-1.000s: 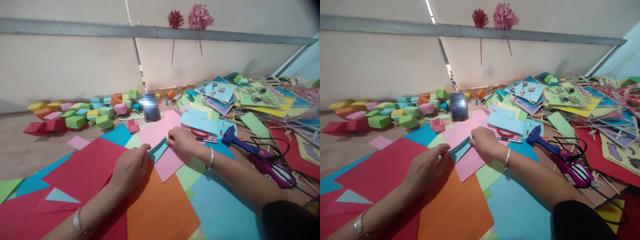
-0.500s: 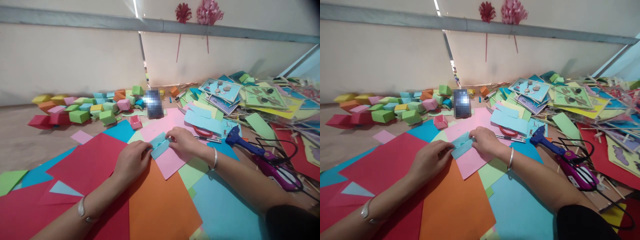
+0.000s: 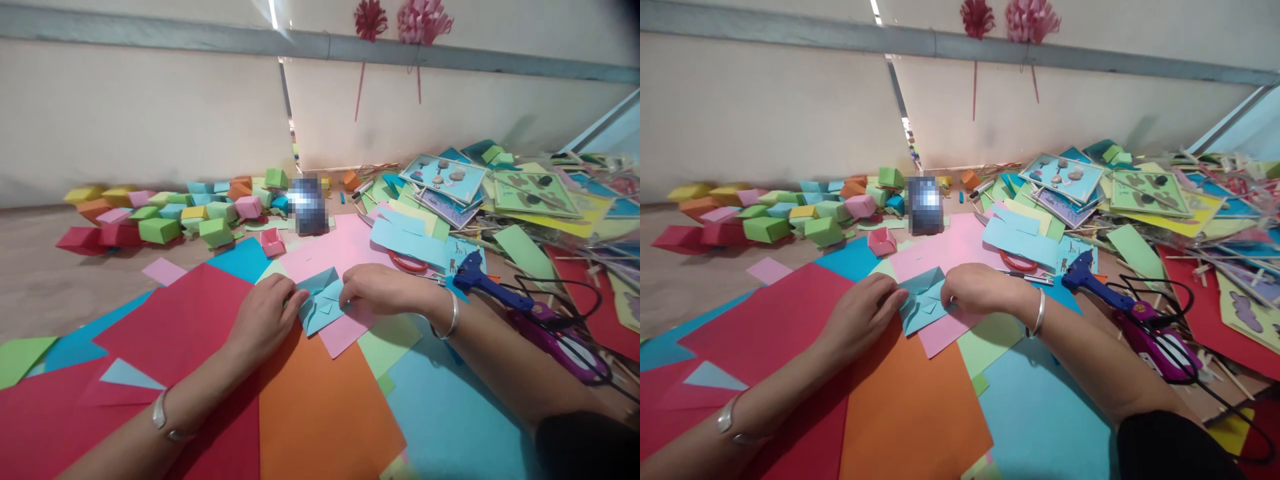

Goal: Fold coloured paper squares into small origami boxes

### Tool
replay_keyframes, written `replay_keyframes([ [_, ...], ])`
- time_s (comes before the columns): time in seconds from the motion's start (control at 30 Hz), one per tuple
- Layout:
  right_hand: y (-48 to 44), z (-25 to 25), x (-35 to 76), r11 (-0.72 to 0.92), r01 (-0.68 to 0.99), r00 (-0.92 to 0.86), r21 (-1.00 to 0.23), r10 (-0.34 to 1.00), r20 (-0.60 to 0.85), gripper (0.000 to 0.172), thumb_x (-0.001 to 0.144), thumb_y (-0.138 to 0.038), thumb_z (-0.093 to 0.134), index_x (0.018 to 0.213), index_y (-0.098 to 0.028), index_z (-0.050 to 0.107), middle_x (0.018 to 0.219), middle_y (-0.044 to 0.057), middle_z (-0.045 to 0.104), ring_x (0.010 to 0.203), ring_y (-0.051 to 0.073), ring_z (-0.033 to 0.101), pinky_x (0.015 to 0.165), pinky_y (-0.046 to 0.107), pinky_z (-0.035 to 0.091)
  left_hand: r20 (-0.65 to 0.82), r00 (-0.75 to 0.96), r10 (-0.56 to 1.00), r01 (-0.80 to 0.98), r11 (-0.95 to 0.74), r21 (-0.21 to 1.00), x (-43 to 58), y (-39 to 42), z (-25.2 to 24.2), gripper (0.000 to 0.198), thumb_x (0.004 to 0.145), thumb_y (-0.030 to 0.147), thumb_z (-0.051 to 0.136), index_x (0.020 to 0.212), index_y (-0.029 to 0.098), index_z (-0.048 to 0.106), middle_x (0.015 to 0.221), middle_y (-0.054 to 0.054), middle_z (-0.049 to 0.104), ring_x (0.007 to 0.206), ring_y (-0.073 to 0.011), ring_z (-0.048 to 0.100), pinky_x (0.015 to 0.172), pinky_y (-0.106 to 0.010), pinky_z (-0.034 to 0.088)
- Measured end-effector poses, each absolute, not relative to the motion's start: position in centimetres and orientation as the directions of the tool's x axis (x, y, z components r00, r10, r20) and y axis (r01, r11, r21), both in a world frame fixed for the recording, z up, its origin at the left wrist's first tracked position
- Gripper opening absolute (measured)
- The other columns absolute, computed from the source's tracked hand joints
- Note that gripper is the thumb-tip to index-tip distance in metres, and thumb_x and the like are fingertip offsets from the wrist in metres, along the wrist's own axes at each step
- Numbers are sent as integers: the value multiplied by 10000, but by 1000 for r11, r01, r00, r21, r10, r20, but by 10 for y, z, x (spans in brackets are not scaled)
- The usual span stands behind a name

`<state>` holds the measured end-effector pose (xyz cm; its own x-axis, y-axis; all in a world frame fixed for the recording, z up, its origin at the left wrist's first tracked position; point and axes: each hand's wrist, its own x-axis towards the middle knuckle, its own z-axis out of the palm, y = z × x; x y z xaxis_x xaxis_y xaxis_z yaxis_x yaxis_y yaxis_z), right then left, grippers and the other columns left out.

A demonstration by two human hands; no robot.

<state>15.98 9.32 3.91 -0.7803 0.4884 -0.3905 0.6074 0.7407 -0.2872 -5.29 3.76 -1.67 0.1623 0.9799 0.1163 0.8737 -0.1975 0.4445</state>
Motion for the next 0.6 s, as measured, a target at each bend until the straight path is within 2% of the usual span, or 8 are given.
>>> replay_keyframes([
  [0.1,88,40,157,749,613,-774,-252,504,-384,329,856,-53,530,1039,-200,761,970,85,683,864,183,582,648,261,342,99,175,980,860,-201,470,-52,38,-15,393,884,447,357,565,225,413,749,-71,559,739,-226,539,646,-358,383],
  [0.17,86,40,157,757,611,-773,-231,508,-379,318,854,-61,527,1035,-193,752,955,89,672,854,184,576,620,263,321,43,176,984,841,-172,513,-53,39,-13,371,840,411,401,522,220,386,747,-60,545,735,-211,543,638,-342,385],
  [0.23,85,39,157,762,608,-776,-222,511,-370,312,847,-59,526,1027,-191,745,935,86,663,840,181,564,601,264,300,-47,189,981,815,-130,565,-57,39,-9,285,762,334,455,515,215,378,744,-42,531,735,-196,543,638,-322,400],
  [0.33,85,35,159,774,594,-791,-220,513,-332,285,850,-67,528,1003,-189,735,906,79,641,803,169,532,586,266,273,-164,287,944,800,-142,583,-64,38,-4,56,656,261,521,648,207,511,812,-29,537,779,-204,537,680,-328,440],
  [0.4,86,32,159,787,579,-804,-212,508,-309,251,858,-78,527,971,-182,725,880,75,617,771,161,501,578,268,257,-201,368,908,806,-204,555,-68,37,-2,196,624,244,564,815,206,587,917,-44,543,869,-237,530,746,-364,459],
  [0.47,86,32,161,808,555,-819,-195,492,-294,231,869,-82,523,960,-181,711,862,70,593,744,155,471,568,270,240,-215,400,891,817,-241,525,-71,36,-3,330,614,225,582,943,210,600,1011,-63,531,959,-267,513,804,-399,459],
  [0.6,83,36,163,867,484,-851,-116,435,-295,283,906,-101,524,1108,-230,675,874,67,573,702,149,448,551,289,190,-248,396,884,823,-222,523,-72,36,-5,487,625,208,588,1111,206,570,1102,-82,508,1061,-287,490,883,-420,447],
])
